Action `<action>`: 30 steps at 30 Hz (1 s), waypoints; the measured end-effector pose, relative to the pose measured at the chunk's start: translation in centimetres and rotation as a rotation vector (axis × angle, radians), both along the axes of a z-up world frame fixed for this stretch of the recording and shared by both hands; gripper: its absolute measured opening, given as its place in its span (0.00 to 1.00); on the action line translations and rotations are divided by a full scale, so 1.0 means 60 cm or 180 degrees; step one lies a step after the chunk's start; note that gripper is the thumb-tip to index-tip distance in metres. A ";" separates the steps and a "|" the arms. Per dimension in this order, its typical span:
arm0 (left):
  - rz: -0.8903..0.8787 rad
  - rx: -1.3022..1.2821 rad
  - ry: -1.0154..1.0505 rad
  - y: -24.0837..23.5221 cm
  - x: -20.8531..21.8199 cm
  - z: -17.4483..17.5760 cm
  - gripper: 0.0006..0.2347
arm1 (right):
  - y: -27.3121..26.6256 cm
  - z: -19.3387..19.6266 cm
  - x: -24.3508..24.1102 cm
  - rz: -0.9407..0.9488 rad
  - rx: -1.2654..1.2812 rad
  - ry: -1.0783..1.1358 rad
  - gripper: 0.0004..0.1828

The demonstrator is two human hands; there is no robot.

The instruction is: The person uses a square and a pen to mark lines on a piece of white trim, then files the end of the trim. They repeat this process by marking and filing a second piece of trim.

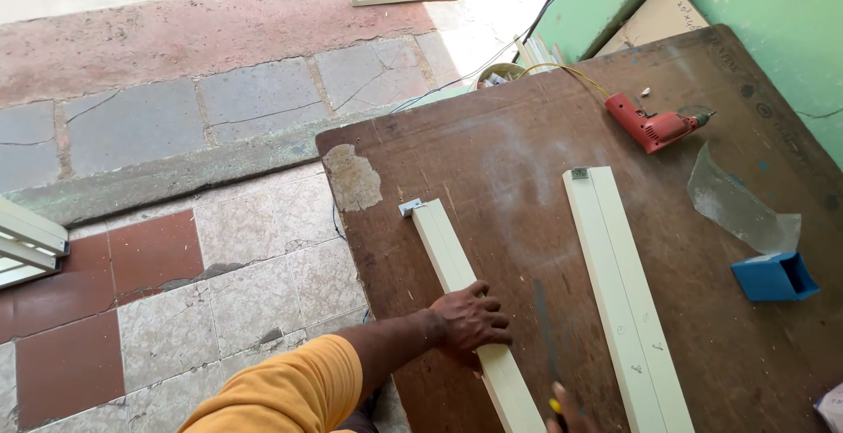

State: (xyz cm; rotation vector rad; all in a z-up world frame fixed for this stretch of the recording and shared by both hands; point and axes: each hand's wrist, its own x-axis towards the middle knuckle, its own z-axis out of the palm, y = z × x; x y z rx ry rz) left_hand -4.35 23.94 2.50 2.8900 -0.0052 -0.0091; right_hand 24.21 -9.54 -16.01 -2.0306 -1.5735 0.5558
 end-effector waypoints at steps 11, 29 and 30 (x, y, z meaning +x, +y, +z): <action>-0.0090 -0.0179 0.0548 0.009 -0.007 -0.019 0.30 | 0.544 0.420 -0.338 0.0469 -0.1054 -0.1373 0.30; 0.0141 -0.0129 -0.0789 -0.010 0.000 -0.056 0.40 | 0.638 0.446 -0.356 0.0213 -0.0973 -0.1416 0.23; 0.0165 -0.0151 -0.0821 -0.002 0.000 -0.053 0.40 | 0.634 0.469 -0.359 0.0191 -0.0907 -0.1366 0.23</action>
